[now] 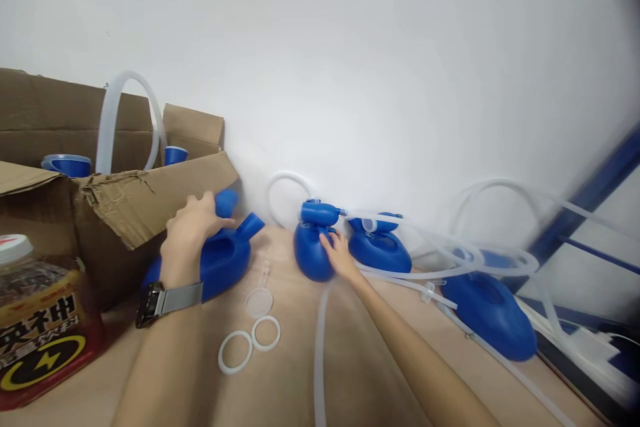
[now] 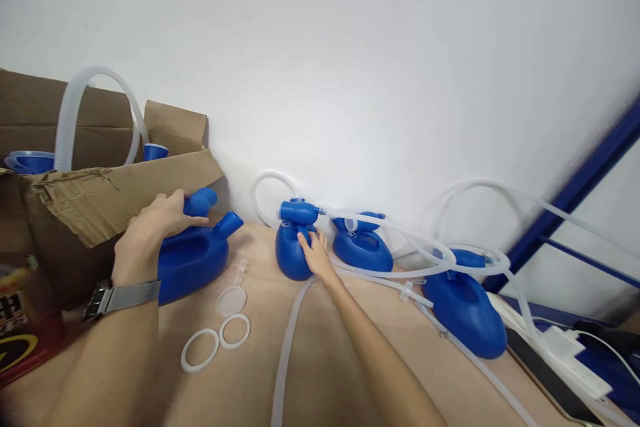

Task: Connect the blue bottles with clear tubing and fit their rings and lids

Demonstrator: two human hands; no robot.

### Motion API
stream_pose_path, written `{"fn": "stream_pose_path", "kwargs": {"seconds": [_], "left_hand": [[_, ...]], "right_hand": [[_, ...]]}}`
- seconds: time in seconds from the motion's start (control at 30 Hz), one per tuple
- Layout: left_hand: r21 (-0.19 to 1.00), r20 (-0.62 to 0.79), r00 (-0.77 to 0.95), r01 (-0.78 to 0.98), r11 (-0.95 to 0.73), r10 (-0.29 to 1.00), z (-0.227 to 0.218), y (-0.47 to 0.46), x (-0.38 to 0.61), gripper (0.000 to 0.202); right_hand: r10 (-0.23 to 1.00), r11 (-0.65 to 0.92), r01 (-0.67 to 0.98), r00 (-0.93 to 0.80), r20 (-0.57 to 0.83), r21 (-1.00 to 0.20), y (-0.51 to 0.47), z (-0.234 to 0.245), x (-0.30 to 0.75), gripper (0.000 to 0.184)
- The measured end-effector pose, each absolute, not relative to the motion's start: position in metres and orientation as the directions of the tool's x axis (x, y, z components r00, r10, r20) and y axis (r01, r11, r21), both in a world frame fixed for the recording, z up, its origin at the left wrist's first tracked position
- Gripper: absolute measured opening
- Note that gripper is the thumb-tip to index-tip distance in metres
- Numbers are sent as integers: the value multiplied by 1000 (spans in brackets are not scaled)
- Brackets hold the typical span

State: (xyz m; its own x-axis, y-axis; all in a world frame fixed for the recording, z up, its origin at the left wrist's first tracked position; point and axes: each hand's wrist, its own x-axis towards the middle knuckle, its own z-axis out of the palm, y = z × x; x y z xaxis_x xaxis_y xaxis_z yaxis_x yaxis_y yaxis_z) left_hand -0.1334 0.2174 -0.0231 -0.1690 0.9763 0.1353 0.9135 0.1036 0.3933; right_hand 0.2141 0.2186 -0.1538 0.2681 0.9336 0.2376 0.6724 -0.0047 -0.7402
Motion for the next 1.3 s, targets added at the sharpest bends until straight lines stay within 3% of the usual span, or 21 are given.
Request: {"fn": "stream_pose_path", "kwargs": {"seconds": [0.07,0.17,0.27,0.37,0.47,0.53,0.67,0.77,1.07,1.3], "left_hand": [[399,116,-180,909,120,977,-33,231,-128,62],[401,67,-209,901,166,976,-42,242,-123,40],[396,6,-208,899,188,978,-44,245,-124,38],[387,-60,-180,902,189,982,-45,244,-128,44],[389,-119,-151,902,186,981,-48,247,-131,49],[401,-148,-144,896,192,978,-51,251,-133,50],[437,-182,-164,870,229,970,-54,252,-148,46],[461,-196,-209,843,278,958,-56,246,-163,46],[617,-138,-164,757,215,977,-79,252,-169,47],[634,-65,-89,765,110,994,-90,259,-170,47]], "right_hand": [[936,-16,692,265,233,-722,204,-157,216,65],[939,-2,721,239,246,-693,173,-158,212,72],[920,59,755,212,328,-654,135,-147,192,77],[844,318,790,15,535,-524,110,-125,156,63],[807,510,700,-188,560,-500,129,-102,113,52],[867,436,681,-141,478,-588,172,-91,84,53],[924,302,742,-73,375,-599,286,-85,39,41],[945,223,809,-44,323,-544,352,-93,22,35],[963,117,949,-37,266,-294,438,-143,-10,45],[959,108,958,-30,280,-266,435,-141,-26,39]]}}
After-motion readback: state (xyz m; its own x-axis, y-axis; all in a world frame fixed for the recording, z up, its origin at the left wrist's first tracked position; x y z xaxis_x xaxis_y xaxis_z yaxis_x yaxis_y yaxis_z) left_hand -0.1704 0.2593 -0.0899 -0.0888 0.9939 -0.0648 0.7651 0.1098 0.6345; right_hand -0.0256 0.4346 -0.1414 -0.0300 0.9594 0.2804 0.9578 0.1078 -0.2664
